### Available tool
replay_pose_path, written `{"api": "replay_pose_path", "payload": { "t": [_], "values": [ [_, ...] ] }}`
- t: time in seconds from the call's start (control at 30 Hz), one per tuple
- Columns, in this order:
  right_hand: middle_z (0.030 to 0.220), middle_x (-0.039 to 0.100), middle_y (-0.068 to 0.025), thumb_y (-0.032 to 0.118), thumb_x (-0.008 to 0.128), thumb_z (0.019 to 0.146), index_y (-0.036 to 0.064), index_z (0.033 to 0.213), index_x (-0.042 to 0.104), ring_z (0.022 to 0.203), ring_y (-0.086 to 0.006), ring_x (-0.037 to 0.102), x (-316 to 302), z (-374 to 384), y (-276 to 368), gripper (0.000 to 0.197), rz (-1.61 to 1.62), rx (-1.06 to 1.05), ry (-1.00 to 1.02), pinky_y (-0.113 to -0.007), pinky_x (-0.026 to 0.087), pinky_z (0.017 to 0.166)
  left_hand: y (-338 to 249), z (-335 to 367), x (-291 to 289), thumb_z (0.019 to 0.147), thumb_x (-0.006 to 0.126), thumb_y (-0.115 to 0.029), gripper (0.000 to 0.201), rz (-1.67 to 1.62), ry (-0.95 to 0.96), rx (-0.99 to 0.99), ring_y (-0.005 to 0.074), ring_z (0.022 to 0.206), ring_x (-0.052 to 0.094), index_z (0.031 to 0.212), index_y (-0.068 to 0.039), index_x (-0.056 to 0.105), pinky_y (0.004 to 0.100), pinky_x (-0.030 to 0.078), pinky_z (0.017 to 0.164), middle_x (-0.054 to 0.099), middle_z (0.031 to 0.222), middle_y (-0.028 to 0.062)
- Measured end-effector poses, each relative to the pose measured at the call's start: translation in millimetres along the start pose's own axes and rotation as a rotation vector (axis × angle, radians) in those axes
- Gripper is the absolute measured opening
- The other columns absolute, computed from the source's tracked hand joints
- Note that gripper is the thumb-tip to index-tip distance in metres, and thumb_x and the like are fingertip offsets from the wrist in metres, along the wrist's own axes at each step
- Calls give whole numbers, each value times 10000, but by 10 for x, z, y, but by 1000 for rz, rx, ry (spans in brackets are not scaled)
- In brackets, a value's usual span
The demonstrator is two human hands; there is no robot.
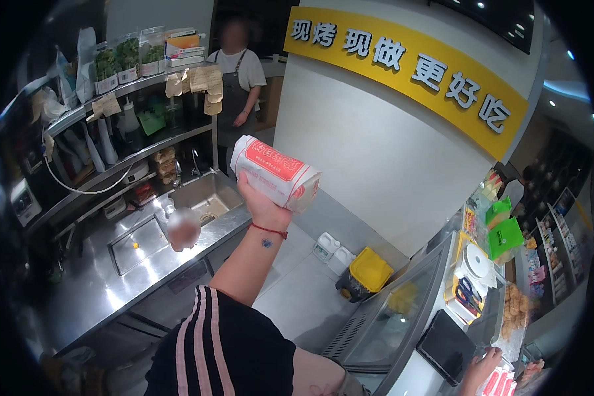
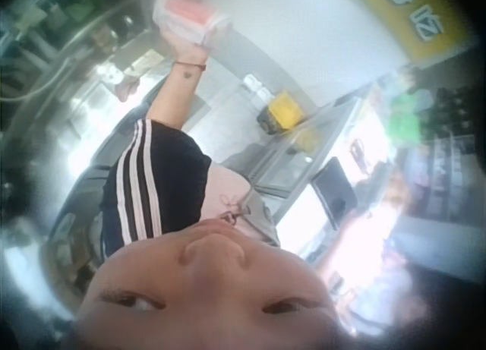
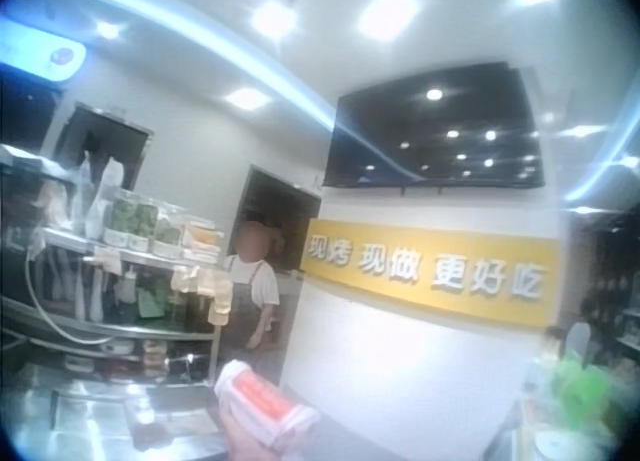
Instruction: The person retrieves packaged bakery items from a display case, places them into a plastic bag, and hands the bag to a customer. They then operate a touchscreen POS system to process the transaction.
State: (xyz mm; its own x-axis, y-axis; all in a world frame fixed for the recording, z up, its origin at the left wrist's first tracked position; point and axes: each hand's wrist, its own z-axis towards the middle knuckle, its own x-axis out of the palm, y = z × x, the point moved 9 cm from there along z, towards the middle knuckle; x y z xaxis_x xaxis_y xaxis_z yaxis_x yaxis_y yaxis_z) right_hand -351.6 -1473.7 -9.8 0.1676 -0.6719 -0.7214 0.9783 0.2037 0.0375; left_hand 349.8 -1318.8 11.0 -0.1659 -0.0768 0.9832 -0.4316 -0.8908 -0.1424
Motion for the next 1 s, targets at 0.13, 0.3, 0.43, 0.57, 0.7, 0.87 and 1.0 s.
{"api": "replay_pose_path", "payload": {
  "t": [0.13, 0.3, 0.43, 0.57, 0.7, 0.87, 1.0],
  "values": [
    [1138, 461, -202, -70, 626, 657, -34, 1010, 486, 1087, -400, 465, -23, -94, 411, 381, 82, -56, 75, -435, 382, 933, 53, 9, 32, 959, 263, -539, 547, -25, -5, 5, 272, 1137, 577, 1285, -166, 496, 450, 449, 990, 592, 1229, 41],
    [1139, 455, -199, -70, 632, 649, -40, 1013, 491, 1095, -394, 455, 192, -269, 521, 391, 201, -24, 101, -431, 371, 962, 153, -22, 42, 955, 282, -530, 532, -32, -18, -36, 269, 1138, 575, 1269, -167, 511, 450, 445, 995, 594, 1226, 39],
    [1123, 454, -190, -66, 652, 631, -25, 981, 505, 1088, -385, 450, 231, -405, 604, 381, 196, 0, 198, -425, 369, 964, 374, -48, 31, 952, 288, -533, 530, -16, -17, -121, 269, 1137, 575, 1263, -170, 515, 459, 442, 997, 594, 1226, 38],
    [1120, 467, -188, -45, 693, 603, -4, 985, 529, 1087, -377, 457, 245, -471, 728, 418, 200, 5, 265, -430, 391, 945, 759, -136, 103, 956, 284, -536, 543, 15, 70, -306, 282, 1137, 574, 1285, -161, 498, 474, 439, 996, 593, 1224, 54],
    [1114, 464, -202, -27, 685, 618, 5, 900, 551, 1081, -379, 442, 198, -651, 668, 314, 213, 129, 319, -448, 392, 931, 1684, -404, 187, 970, 277, -524, 530, 26, 207, -586, 271, 1123, 579, 1272, -156, 510, 458, 449, 979, 598, 1211, 57],
    [1147, 469, -177, 57, 710, 665, 34, 983, 573, 1092, -362, 458, 82, -841, 679, 347, 206, 143, 416, -430, 413, 931, 2844, -1030, 339, 968, 276, -493, 600, 2, 342, -899, 368, 1228, 484, 1412, -101, 375, 537, 374, 1051, 494, 1340, 178],
    [1174, 469, -161, 106, 712, 719, 65, 1043, 568, 1107, -343, 463, -26, -1045, 656, 356, 182, 176, 483, -412, 425, 939, 3487, -1912, 619, 990, 330, -432, 590, -85, 464, -1187, 372, 1275, 443, 1453, -67, 323, 525, 363, 1075, 433, 1392, 214]
  ]
}}
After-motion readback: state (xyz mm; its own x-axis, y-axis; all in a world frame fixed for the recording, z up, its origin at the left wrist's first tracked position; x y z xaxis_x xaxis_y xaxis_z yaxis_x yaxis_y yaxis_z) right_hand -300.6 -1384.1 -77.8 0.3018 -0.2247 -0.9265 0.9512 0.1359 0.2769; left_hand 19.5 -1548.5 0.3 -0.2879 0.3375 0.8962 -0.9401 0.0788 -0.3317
